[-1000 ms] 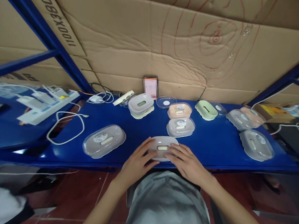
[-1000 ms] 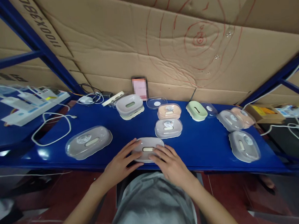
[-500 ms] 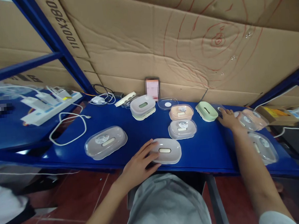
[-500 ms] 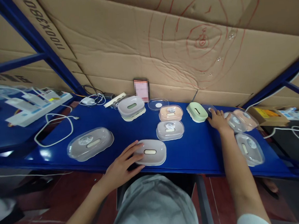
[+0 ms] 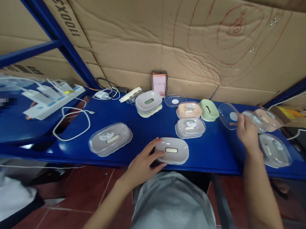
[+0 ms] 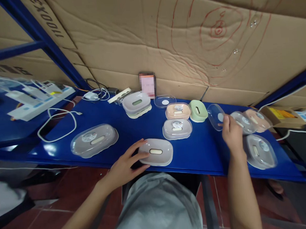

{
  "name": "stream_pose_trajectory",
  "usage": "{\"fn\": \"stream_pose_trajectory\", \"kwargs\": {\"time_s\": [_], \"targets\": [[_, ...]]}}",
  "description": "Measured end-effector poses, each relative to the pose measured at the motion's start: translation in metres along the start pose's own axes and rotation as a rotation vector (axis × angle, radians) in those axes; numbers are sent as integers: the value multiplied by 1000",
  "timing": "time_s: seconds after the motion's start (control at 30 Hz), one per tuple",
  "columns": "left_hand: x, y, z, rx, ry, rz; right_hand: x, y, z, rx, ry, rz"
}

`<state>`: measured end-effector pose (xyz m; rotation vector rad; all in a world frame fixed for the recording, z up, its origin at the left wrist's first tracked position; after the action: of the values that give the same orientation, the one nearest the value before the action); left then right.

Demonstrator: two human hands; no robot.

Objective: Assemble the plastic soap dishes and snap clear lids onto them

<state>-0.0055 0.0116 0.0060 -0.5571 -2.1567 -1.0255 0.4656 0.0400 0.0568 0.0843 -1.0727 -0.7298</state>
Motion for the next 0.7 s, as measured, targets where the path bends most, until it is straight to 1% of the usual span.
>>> {"fn": "stream_pose_trajectory", "kwargs": {"time_s": [0.07,0.13,0.17,0.2,0.23,0.27,0.33,0.37,0.4,0.43,0.53,0.7], "targets": [[0,0,0,5,-5,1,-1,-37,10,-41,42,-46],[1,1,-1,23,-20,11,-5,-78,24,-68,103,-124],[1,1,-1,43,-30,21,-7,-98,32,-55,165,-176],[2,1,-1,70,-44,36,-9,-118,42,4,213,-205],[2,0,0,103,-61,53,-11,-135,54,121,239,-197],[2,0,1,138,-80,70,-14,-151,66,286,250,-161],[3,-1,3,201,-124,88,-19,-173,91,622,246,7],[3,-1,4,220,-146,88,-22,-180,102,749,235,96],[3,-1,5,233,-165,86,-24,-183,111,832,222,175],[3,-1,6,243,-179,84,-26,-185,119,878,207,236],[3,0,7,260,-203,100,-31,-181,128,911,202,337],[3,-1,9,254,-223,139,-35,-179,124,936,175,441]]}}
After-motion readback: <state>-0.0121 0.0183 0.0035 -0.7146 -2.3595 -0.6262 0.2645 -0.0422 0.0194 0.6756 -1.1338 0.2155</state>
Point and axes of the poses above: each hand's wrist, its own y-axis towards the middle knuckle, its own x-axis out of the back of the hand, z = x × y, the point moved 1 cm from there along y, towards the middle knuckle, and after that the axes turned 6 degrees about -x, right-handed, at the moved point
